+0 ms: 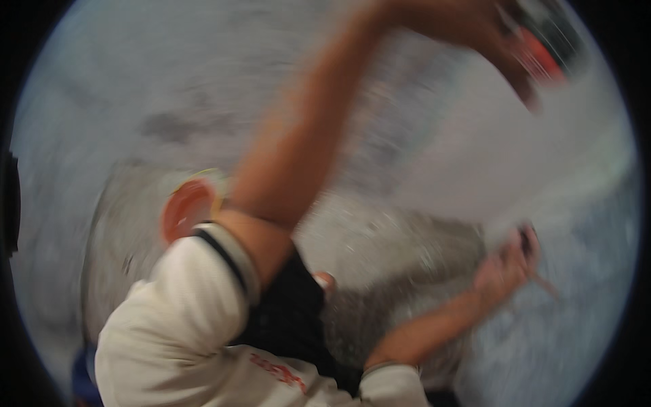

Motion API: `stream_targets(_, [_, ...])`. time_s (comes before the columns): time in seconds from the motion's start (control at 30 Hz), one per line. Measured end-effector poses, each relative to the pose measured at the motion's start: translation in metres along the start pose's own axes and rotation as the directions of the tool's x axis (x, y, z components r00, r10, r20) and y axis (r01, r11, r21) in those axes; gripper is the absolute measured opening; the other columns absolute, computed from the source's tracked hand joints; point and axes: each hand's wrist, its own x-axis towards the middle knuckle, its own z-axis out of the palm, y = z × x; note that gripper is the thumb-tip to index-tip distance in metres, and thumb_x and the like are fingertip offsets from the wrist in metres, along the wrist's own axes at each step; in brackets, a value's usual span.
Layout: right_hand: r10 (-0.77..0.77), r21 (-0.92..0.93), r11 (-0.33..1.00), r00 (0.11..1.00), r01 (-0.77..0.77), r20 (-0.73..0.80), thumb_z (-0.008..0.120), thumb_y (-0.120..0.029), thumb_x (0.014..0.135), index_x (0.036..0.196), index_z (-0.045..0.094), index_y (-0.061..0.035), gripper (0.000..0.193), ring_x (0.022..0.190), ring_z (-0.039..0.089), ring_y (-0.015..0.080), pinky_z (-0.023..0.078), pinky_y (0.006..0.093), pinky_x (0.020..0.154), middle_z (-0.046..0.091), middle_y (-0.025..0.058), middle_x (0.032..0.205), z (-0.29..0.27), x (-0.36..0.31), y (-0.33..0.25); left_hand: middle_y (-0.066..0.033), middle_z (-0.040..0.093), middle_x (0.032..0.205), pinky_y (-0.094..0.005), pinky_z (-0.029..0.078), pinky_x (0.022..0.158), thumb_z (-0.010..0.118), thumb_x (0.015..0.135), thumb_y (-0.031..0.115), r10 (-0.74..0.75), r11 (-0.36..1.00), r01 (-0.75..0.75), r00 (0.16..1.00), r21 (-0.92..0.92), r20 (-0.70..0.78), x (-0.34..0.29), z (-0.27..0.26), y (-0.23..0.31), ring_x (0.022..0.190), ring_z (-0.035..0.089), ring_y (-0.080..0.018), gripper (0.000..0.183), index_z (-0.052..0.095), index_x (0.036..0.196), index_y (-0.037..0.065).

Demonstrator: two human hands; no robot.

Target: The person uses a pencil to mark lines on a wall, following the path of a white conduit pipe. They measure and trace along the pipe to create guidelines for installation.

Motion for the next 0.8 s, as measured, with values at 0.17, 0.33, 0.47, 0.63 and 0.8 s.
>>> stream_targets(0.17, [-0.02,0.201,0.979,1.0,0.017,0.01,0.068,0.011,0.089,0.107,0.065,-0.0028,0.023,0.091,0.062,0.0104,0.046,0.0194,0.068,0.063,0.0173,0.124,0.0,-0.002,-0.006,-0.0194,0.071,0.117,-0.0427,0.06,0.089,0.1,0.064,0.027,-0.048,0.998,0.049,0.998,-0.036,0.028,0.006,-0.004,0.041,0.103,0.071,-0.0273,0.104,0.043,0.149,0.007])
stream_targets(0.33, [-0.007,0.245,0.97,1.0,0.002,0.02,0.067,0.014,0.084,0.106,0.067,-0.0048,0.029,0.089,0.068,0.014,0.045,0.0192,0.065,0.064,0.0194,0.123,0.002,-0.012,-0.025,-0.0106,0.07,0.119,-0.0445,0.056,0.098,0.102,0.06,0.028,0.001,0.999,0.0,0.999,0.034,-0.035,0.005,-0.006,0.034,0.113,0.067,-0.025,0.101,0.05,0.144,0.01])
stream_targets(0.47, [-0.005,0.265,0.964,0.999,-0.005,0.035,0.067,0.014,0.083,0.106,0.066,-0.0045,0.03,0.093,0.07,0.0165,0.046,0.0191,0.066,0.065,0.0193,0.12,0.009,-0.014,-0.026,-0.0092,0.068,0.123,-0.0447,0.052,0.104,0.102,0.058,0.026,-0.004,0.99,0.008,1.0,0.137,-0.025,0.0,-0.009,0.038,0.119,0.063,-0.0246,0.1,0.052,0.143,0.011])
stream_targets(0.63, [-0.017,0.25,0.968,1.0,0.011,0.022,0.067,0.014,0.082,0.108,0.065,-0.0028,0.03,0.09,0.067,0.0158,0.046,0.0188,0.065,0.065,0.0188,0.119,0.004,-0.013,-0.025,-0.0095,0.066,0.126,-0.043,0.052,0.104,0.103,0.057,0.026,-0.03,0.991,0.031,1.0,0.129,-0.01,-0.002,-0.003,0.032,0.12,0.062,-0.0247,0.1,0.052,0.142,0.011])
stream_targets(0.8, [-0.149,0.138,0.976,0.981,0.166,-0.127,0.065,0.012,0.083,0.106,0.064,0.0001,0.027,0.082,0.063,0.0139,0.041,0.0181,0.058,0.066,0.0175,0.112,-0.032,-0.003,-0.038,-0.01,0.066,0.124,-0.0418,0.052,0.103,0.102,0.058,0.023,-0.119,0.975,0.115,0.993,0.191,0.01,-0.005,0.006,0.048,0.118,0.063,-0.025,0.099,0.051,0.143,0.009])
